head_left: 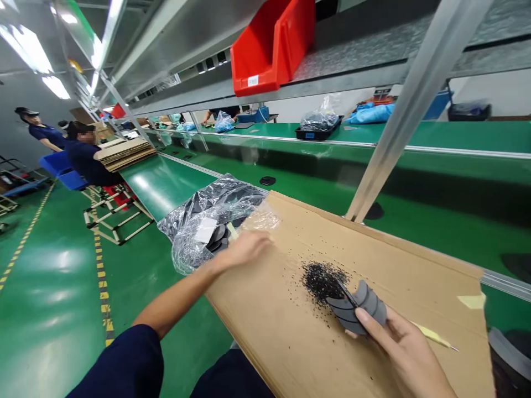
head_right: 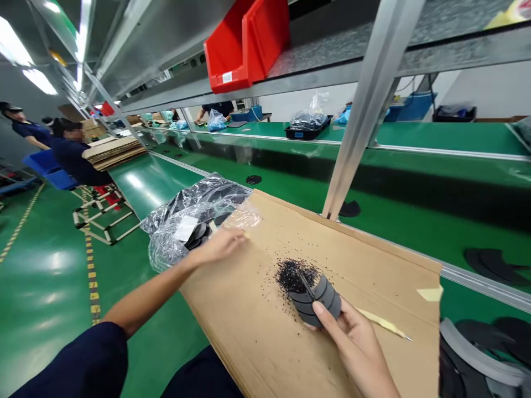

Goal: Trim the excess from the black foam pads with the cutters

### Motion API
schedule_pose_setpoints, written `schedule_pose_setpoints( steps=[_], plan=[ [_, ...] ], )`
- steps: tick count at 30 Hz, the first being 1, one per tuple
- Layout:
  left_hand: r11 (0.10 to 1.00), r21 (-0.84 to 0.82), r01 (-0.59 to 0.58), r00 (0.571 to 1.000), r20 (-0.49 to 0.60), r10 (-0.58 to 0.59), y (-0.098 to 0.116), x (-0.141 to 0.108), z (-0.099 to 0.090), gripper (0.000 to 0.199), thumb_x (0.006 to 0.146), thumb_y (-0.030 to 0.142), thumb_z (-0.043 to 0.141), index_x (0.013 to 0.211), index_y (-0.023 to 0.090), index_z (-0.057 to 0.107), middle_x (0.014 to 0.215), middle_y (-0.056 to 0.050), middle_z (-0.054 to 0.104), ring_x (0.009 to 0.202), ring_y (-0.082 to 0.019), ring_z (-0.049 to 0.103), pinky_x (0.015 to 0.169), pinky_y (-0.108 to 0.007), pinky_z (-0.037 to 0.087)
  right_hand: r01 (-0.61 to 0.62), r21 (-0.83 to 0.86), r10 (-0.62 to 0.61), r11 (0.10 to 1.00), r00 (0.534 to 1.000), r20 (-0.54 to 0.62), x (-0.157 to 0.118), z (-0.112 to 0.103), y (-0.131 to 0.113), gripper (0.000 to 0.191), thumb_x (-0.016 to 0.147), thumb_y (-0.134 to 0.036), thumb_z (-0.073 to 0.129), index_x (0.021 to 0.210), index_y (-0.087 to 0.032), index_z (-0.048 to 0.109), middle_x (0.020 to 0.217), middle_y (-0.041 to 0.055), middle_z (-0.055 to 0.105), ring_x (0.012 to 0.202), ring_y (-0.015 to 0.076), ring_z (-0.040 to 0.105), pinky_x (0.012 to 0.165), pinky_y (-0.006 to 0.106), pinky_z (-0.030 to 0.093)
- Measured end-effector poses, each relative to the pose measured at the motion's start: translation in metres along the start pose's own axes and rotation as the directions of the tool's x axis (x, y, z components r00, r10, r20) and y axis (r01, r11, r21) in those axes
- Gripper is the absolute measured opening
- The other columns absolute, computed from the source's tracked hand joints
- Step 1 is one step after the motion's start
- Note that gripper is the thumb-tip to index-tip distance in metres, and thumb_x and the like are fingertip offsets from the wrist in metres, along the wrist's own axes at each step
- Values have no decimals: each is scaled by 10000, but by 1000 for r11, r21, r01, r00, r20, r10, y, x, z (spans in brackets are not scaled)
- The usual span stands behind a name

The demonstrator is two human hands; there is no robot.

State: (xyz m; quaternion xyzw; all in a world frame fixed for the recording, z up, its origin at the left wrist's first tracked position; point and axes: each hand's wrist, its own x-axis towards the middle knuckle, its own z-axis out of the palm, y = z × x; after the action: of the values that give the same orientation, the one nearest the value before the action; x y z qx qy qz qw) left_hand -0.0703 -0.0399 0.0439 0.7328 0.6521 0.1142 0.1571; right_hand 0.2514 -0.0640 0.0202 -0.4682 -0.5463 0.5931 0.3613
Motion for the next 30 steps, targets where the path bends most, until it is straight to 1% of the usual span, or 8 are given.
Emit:
schedule_pose_setpoints(
  steps=[6, 10, 14, 18, 21, 24, 27, 30],
  plan=[
    [943, 300, 142, 990, -19, -143, -77, 27, -27, 249, 893, 50, 431, 977, 155, 640, 1036, -118, 690, 1039, -252, 652, 901, -316, 502, -83, 246, 69, 966, 996, 65, -7, 10, 5, 557, 728, -516, 844, 1165, -194, 723, 1039, 92, 728, 837, 208, 645, 691, 307, 581],
    [902, 417, 113, 991, 19, -132, -88, 33, -25, 206, 888, 78, 441, 871, 161, 629, 935, -113, 666, 934, -275, 667, 761, -292, 494, -70, 295, 51, 953, 996, 70, -10, 11, 12, 533, 753, -427, 831, 1221, -207, 700, 1103, 92, 712, 889, 207, 638, 699, 313, 578],
    [881, 463, 100, 995, -60, -81, -74, 12, -32, 328, 870, 39, 386, 1042, 149, 642, 952, -124, 632, 779, -253, 645, 652, -295, 460, -48, 313, 28, 949, 997, 69, -12, 8, 13, 563, 773, -374, 811, 1293, -213, 666, 1111, 95, 709, 902, 201, 627, 698, 306, 572],
    [970, 18, -242, 931, -277, 237, -29, -11, -24, 277, 982, 223, 412, 950, 174, 683, 943, -99, 631, 823, -218, 626, 727, -298, 491, -8, 242, -4, 970, 999, 48, -8, 10, 13, 497, 833, -441, 756, 1261, -197, 690, 1064, 102, 716, 864, 203, 635, 655, 295, 562],
    [758, -500, -419, 900, -337, 275, 20, -11, 1, 240, 959, 259, 513, 899, 171, 728, 972, -96, 669, 904, -202, 628, 791, -291, 513, 169, 20, -167, 985, 983, -69, -5, 12, 17, 387, 904, -439, 680, 1192, -185, 726, 957, 98, 713, 813, 213, 640, 631, 317, 560],
    [474, -845, -250, 968, -225, 109, 61, 2, 33, 186, 885, 260, 596, 880, 150, 745, 955, -85, 688, 824, -174, 626, 722, -266, 522, 459, -407, -551, 789, 822, -142, -7, 10, 24, 253, 964, -237, 581, 1145, -226, 758, 972, 99, 706, 824, 207, 641, 687, 339, 556],
    [191, -979, -64, 998, -65, 1, 83, 13, 59, 209, 846, 276, 606, 918, 132, 740, 954, -84, 695, 822, -180, 635, 726, -278, 543, 537, -688, -779, 487, 623, -66, -14, 2, 28, 464, 932, -50, 498, 1254, -302, 718, 1049, 93, 701, 804, 180, 635, 651, 313, 533],
    [139, -990, 3, 999, 9, 43, 92, 11, 76, 270, 907, 375, 606, 964, 141, 726, 946, -82, 692, 837, -185, 634, 751, -298, 559, 465, -803, -820, 372, 571, -50, -21, -4, 28, 571, 903, 1, 473, 1305, -345, 686, 1074, 87, 692, 851, 188, 644, 646, 304, 536]
  ],
)
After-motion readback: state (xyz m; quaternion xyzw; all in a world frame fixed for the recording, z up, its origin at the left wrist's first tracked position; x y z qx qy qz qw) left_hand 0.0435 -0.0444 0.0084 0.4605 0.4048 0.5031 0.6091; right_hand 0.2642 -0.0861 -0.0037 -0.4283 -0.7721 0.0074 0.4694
